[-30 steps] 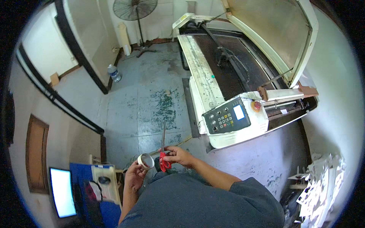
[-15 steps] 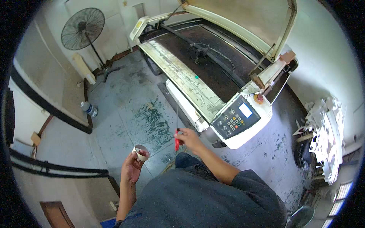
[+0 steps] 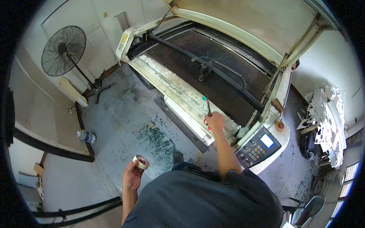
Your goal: Applying tape to the edge of a laser cutting machine bed and checking machine alignment.
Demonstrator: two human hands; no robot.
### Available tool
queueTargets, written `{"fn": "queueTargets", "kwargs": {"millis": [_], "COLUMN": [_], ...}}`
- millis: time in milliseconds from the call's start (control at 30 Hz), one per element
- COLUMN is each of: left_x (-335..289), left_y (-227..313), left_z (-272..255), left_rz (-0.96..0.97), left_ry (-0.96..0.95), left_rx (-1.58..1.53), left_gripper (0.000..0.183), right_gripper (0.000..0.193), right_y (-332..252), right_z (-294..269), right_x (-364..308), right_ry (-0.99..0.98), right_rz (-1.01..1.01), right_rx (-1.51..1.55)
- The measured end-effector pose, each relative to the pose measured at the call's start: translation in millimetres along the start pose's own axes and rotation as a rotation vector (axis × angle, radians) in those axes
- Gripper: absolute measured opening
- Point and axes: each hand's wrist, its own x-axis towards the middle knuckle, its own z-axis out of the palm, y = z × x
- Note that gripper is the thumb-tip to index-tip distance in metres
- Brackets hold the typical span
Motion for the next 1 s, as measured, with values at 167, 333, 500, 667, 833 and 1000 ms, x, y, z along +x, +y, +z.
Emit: {"fn": "queueTargets", "kwargs": {"millis": [167, 333, 500, 667, 833, 1000], "left_x": [82.2, 154.5, 219.4, 292.7, 344.6, 374.9], "left_y": [50.1, 73.4, 87.9, 113.6, 163.1, 250.2], "left_z": [4.3, 37.6, 74.4, 104.1, 158.1, 199.8], "left_rz": [-0.013, -0.091, -0.243, -0.298, -0.287, -0.324], "left_ry": [-0.061, -0.113, -0.375, -0.561, -0.753, -0.938], "left_rx": [0.037, 0.071, 0.151, 0.343, 0.298, -0.01], "left_gripper": [0.025, 0.028, 0.028, 0.029, 0.04, 0.053], "right_gripper": [0.041, 0.025, 0.026, 0.015, 0.034, 0.03], "right_y": [1.6, 5.4, -20.4, -28.1, 29.7, 98.4], "right_z": [8.1, 25.5, 1.5, -105.0, -207.5, -224.6], "right_x": [90.7, 129.1, 81.9, -7.4, -48.1, -33.3], "right_ry": [0.17, 0.0, 0.429, 1.057, 1.138, 0.804], "right_rz": [0.116, 0.385, 0.133, -0.077, 0.266, 0.469], "right_rx": [-0.124, 0.034, -0.024, -0.036, -0.523, -0.744]}}
